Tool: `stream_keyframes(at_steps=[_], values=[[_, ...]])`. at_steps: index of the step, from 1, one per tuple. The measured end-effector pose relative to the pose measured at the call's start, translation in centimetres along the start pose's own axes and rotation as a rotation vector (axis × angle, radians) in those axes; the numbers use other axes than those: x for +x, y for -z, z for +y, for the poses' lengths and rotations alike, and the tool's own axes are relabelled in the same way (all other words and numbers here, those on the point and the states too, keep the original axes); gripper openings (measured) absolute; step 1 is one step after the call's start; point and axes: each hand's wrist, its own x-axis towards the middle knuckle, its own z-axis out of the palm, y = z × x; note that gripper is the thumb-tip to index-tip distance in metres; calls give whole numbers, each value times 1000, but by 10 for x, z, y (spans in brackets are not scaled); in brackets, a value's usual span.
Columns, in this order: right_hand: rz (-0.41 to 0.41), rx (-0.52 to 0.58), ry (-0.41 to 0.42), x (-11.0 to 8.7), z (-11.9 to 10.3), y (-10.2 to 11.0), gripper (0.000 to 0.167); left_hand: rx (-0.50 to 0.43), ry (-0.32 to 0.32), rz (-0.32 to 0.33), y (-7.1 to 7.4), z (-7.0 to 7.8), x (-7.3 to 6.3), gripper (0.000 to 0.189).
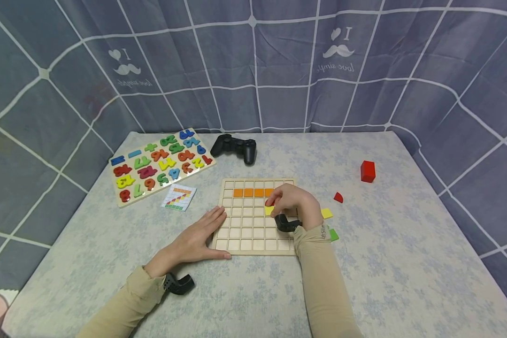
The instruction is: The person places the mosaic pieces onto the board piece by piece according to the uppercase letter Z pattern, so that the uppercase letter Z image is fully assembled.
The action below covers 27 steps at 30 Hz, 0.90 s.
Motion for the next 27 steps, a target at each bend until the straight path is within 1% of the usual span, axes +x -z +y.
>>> stream_keyframes(at_steps=[2,6,8,9,13,16,19,22,27], values=[[-11,18,1,0,1,1,29,-1,-3,4,0,0,0,109],[3,-2,61,-3,4,7,31,4,-8,12,-1,0,0,108],[42,-30,105,-6,5,12,32,3,-11,14,-1,0,0,108],[70,-65,138,-7,7,15,32,2,-11,15,-1,0,0,108],[201,-89,166,-18,11,26,34,5,-10,13,-1,0,0,108],[301,-82,142,-28,17,34,36,12,-3,5,-1,0,0,109],[383,-61,112,-39,23,41,40,17,-1,-3,-1,0,0,109],[449,-20,74,-48,29,47,44,18,-1,-3,-1,-1,0,109],[528,22,7,-60,40,54,52,20,-1,-3,-1,-1,1,110]])
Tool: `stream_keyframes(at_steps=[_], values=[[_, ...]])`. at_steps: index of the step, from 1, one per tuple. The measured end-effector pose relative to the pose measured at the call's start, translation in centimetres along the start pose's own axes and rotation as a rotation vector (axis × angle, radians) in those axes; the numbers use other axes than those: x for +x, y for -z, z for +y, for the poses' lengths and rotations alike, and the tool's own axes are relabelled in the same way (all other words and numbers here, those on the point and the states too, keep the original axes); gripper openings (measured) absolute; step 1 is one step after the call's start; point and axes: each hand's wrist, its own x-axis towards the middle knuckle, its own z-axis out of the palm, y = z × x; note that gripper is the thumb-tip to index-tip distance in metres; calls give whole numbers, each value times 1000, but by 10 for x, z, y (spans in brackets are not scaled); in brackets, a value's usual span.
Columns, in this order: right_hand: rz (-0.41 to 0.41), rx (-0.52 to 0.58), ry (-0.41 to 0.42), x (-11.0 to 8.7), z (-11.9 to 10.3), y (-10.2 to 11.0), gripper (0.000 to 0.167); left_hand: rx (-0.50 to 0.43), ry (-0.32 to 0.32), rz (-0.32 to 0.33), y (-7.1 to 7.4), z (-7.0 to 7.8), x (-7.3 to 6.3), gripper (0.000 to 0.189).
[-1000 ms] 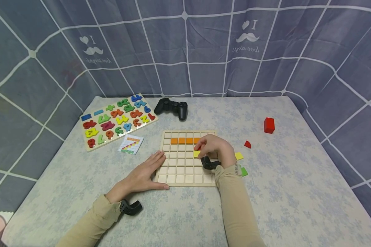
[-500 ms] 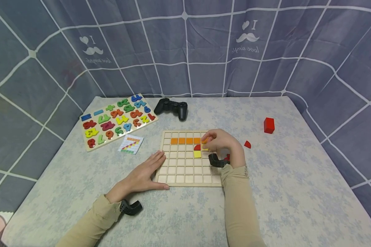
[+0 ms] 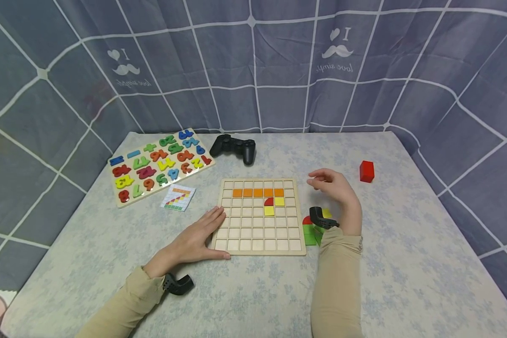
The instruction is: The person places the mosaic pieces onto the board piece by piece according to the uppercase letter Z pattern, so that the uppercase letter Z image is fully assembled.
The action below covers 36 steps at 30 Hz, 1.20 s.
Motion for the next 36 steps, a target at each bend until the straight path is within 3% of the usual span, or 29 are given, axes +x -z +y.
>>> stream_keyframes(at_steps=[10,15,20,25,28,36], values=[[121,32,-49,-5,20,13,58,-16,9,-3,0,0,0,109],[211,48,-166,-2,32,16,57,-12,7,-4,0,0,0,109],[255,109,-213,-4,37,17,56,-9,3,3,0,0,-1,109],[270,84,-223,-4,40,16,49,-16,7,2,0,1,-1,109],[234,45,-216,-4,43,16,51,-16,7,3,0,1,-1,109],[219,38,-291,-3,46,14,51,-7,6,3,1,1,0,109]])
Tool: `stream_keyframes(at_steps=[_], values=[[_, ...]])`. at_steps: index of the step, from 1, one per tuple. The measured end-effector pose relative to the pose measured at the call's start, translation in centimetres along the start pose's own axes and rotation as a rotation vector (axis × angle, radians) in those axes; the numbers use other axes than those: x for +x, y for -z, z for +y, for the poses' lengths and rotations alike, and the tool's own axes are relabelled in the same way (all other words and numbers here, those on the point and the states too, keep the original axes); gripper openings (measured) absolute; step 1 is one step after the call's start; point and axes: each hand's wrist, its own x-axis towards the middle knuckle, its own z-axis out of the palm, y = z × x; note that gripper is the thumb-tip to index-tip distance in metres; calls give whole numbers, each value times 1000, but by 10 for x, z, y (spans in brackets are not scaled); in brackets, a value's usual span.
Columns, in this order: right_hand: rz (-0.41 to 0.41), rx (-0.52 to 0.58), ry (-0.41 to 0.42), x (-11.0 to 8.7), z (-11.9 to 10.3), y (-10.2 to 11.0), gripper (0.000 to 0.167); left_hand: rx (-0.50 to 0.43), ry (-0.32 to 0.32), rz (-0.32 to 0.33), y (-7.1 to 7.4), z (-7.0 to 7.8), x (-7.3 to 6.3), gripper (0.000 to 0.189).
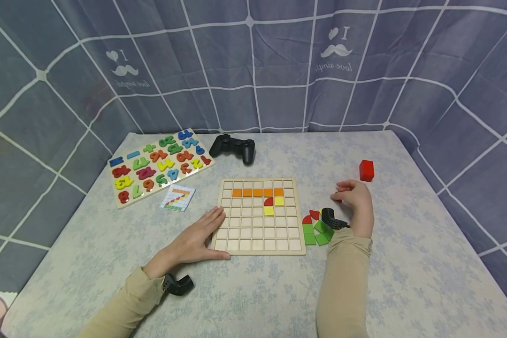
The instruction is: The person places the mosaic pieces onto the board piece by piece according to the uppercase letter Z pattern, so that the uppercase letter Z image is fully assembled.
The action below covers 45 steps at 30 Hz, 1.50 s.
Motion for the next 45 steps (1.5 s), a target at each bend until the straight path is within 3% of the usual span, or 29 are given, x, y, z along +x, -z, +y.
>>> stream_keyframes(at_steps=[8,11,15,22,31,37,45], values=[[-20,-20,-47,-1,-2,0,49,6,2,0,0,1,1,109],[-25,-39,-1,-1,-5,-2,42,4,3,0,1,1,1,109],[-46,-81,124,0,-13,-9,32,0,5,-3,1,0,0,109],[-207,-34,282,1,-45,-36,31,2,1,-3,1,0,0,109],[-500,-126,537,-12,-85,-79,21,-6,4,-2,1,1,0,109],[-677,-221,570,-14,-93,-106,15,-6,9,-2,1,1,0,109],[-699,-347,534,-23,-101,-121,12,-3,23,-16,1,0,0,109]])
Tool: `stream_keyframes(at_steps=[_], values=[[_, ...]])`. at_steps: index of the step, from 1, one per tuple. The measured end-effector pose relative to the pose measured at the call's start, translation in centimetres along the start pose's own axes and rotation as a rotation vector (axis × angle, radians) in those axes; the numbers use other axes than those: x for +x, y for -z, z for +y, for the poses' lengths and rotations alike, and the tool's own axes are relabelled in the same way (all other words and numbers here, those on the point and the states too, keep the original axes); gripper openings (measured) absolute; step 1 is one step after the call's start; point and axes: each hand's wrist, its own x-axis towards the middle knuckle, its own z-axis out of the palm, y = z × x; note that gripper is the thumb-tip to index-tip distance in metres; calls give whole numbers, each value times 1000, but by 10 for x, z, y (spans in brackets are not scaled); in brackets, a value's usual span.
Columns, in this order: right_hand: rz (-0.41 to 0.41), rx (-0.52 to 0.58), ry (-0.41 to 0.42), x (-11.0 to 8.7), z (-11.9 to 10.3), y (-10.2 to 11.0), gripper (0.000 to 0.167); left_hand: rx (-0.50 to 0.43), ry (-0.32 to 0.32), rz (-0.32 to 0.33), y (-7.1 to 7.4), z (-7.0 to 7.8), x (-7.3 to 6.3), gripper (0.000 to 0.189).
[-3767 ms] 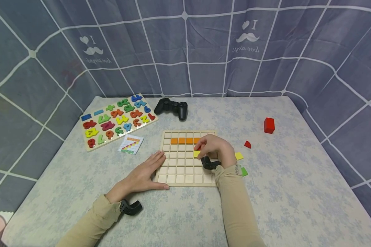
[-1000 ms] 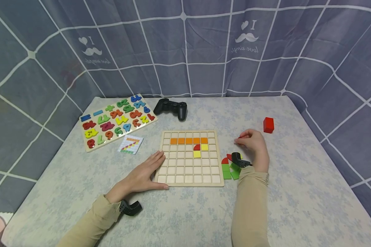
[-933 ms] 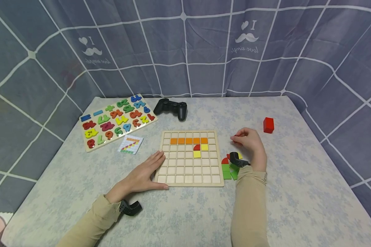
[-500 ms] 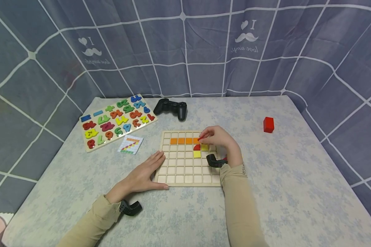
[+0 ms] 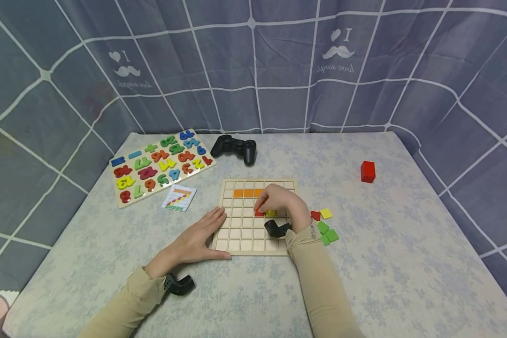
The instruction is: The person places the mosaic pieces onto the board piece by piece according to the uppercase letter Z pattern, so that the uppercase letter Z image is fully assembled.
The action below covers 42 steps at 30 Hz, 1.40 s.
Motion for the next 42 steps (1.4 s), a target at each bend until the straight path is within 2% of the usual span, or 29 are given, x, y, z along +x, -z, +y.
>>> stream_keyframes(at_steps=[4,8,13,18,23,29,36,42], values=[[20,-25,-1,1,-5,-2,13,7,1,1,0,0,0,109],[93,14,30,-5,-5,4,19,1,-6,5,0,0,0,109],[191,107,95,-19,0,24,27,-2,-13,8,-1,0,1,109],[244,131,74,-34,7,47,29,-4,-19,10,-1,0,0,109],[251,128,41,-54,20,65,31,-3,-16,12,-1,-1,0,109],[237,173,22,-79,43,77,32,7,-19,15,-1,-1,0,110],[209,139,-36,-103,73,77,34,9,-26,17,-1,-1,1,109],[180,120,-47,-116,92,72,39,8,-32,20,-1,-2,1,109]])
